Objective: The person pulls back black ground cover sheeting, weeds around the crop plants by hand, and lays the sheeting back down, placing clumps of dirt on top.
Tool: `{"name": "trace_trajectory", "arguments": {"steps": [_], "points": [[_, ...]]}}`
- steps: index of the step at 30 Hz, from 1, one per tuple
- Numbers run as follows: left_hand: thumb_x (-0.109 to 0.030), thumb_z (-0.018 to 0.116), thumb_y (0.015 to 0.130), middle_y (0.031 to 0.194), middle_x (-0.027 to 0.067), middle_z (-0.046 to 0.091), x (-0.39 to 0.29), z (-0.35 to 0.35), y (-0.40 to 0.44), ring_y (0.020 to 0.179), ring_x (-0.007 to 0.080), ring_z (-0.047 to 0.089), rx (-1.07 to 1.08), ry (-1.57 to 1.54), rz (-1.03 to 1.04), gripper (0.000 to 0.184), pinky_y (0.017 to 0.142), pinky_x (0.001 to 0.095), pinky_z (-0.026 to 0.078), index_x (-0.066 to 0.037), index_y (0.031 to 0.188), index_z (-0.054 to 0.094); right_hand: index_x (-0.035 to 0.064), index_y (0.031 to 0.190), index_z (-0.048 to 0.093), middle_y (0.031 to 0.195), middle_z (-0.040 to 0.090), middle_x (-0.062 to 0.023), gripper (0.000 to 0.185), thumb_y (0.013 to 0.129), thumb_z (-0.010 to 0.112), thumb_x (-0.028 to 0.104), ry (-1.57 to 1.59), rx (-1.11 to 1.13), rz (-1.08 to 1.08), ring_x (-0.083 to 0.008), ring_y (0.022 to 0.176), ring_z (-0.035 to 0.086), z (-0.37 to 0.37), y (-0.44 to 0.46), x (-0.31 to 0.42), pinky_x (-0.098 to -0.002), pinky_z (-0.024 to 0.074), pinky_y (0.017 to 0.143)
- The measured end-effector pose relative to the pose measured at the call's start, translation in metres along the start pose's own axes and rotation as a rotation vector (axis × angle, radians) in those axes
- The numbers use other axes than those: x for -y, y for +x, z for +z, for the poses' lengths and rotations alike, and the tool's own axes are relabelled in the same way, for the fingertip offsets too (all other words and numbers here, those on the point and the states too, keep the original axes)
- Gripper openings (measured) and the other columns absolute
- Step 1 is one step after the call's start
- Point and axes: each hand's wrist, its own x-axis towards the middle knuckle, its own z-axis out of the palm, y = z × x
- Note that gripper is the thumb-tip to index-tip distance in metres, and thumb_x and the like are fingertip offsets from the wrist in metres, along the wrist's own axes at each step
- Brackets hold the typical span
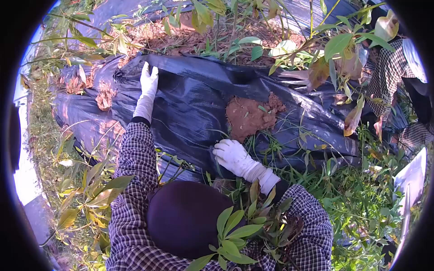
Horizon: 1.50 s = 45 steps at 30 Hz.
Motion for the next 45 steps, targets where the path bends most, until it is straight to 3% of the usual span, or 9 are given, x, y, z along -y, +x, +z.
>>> {"name": "trace_trajectory", "arguments": {"steps": [5,9,11,16,23,27,35,41,45], "points": [[-0.013,0.069,0.081,0.094,0.0112,0.067,-0.060,-0.007,-0.051,0.089,0.0305,0.063,-0.182,0.606,0.623,0.016,0.080,0.0409,0.048,-0.006,0.095,0.065,0.0069,0.107,0.057,0.110,0.057,-0.0115,0.033,0.077,0.069,0.013,-0.178,-0.679,0.517,-0.0331,0.109,0.051,-0.050,0.013,-0.022,-0.0449,0.0389,0.095],[-0.023,0.068,0.081,0.079,0.0064,0.061,-0.126,0.037,-0.129,0.081,0.0279,0.061,0.549,0.487,0.701,0.016,0.074,0.0412,0.047,-0.009,0.079,0.061,-0.0023,0.122,0.049,0.122,0.049,-0.0243,0.063,0.079,0.072,0.038,-0.043,-0.612,1.087,-0.0405,0.113,0.045,-0.028,-0.016,-0.072,-0.0469,0.0371,0.099],[-0.029,0.068,0.084,0.095,0.0121,0.066,-0.132,0.070,-0.172,0.092,0.0334,0.063,0.894,0.467,0.363,0.031,0.084,0.0412,0.048,-0.005,0.103,0.064,-0.0040,0.131,0.043,0.128,0.046,-0.0265,0.078,0.077,0.072,0.045,-0.033,-0.564,1.121,-0.0423,0.117,0.044,-0.026,-0.018,-0.076,-0.0474,0.0362,0.101],[-0.047,0.063,0.085,0.126,0.0246,0.054,-0.129,0.111,-0.200,0.118,0.0383,0.053,0.966,0.454,-0.079,0.082,0.101,0.0428,0.042,0.003,0.141,0.034,-0.0016,0.138,0.038,0.125,0.055,-0.0242,0.089,0.077,0.069,0.055,0.038,-0.439,1.202,-0.0407,0.116,0.047,-0.052,-0.012,-0.087,-0.0448,0.0372,0.102],[-0.051,0.078,0.071,0.115,0.0182,0.065,-0.110,0.125,-0.184,0.109,0.0284,0.061,1.014,-0.082,-0.747,0.077,0.091,0.0357,0.049,0.004,0.122,0.058,-0.0058,0.122,0.048,0.110,0.064,-0.0203,0.078,0.075,0.076,0.050,0.330,-0.625,1.193,-0.0320,0.102,0.060,-0.055,-0.017,-0.111,-0.0369,0.0463,0.092],[-0.053,0.080,0.067,0.124,0.0224,0.058,-0.135,0.115,-0.189,0.114,0.0369,0.056,0.968,0.529,-0.110,0.089,0.103,0.0387,0.041,0.003,0.129,0.053,-0.0060,0.115,0.056,0.106,0.062,-0.0125,0.061,0.079,0.076,0.040,0.620,-0.499,1.109,-0.0194,0.096,0.060,-0.062,-0.023,-0.096,-0.0299,0.0474,0.087],[-0.043,0.079,0.074,0.139,0.0167,0.048,-0.112,0.114,-0.175,0.132,0.0263,0.042,1.078,-0.094,-0.240,0.089,0.110,0.0363,0.033,0.004,0.139,0.039,-0.0020,0.126,0.055,0.116,0.062,-0.0089,0.047,0.087,0.068,0.022,1.285,-0.353,0.871,-0.0160,0.102,0.060,-0.071,-0.014,-0.061,-0.0291,0.0481,0.092],[-0.031,0.069,0.087,0.134,0.0091,0.053,-0.137,0.081,-0.170,0.123,0.0204,0.051,1.367,-0.644,-0.879,0.066,0.107,0.0352,0.038,-0.003,0.139,0.042,-0.0017,0.129,0.053,0.121,0.061,-0.0101,0.047,0.090,0.062,0.023,1.598,-0.303,0.818,-0.0185,0.106,0.061,-0.083,-0.018,-0.040,-0.0324,0.0470,0.097],[-0.025,0.067,0.088,0.132,0.0083,0.054,-0.146,0.040,-0.174,0.119,0.0211,0.054,1.129,-0.906,-0.826,0.059,0.104,0.0365,0.042,-0.004,0.137,0.043,-0.0025,0.135,0.047,0.130,0.055,-0.0126,0.050,0.095,0.056,0.027,1.392,-0.225,0.644,-0.0191,0.118,0.054,-0.089,0.004,-0.026,-0.0325,0.0413,0.103]]}}
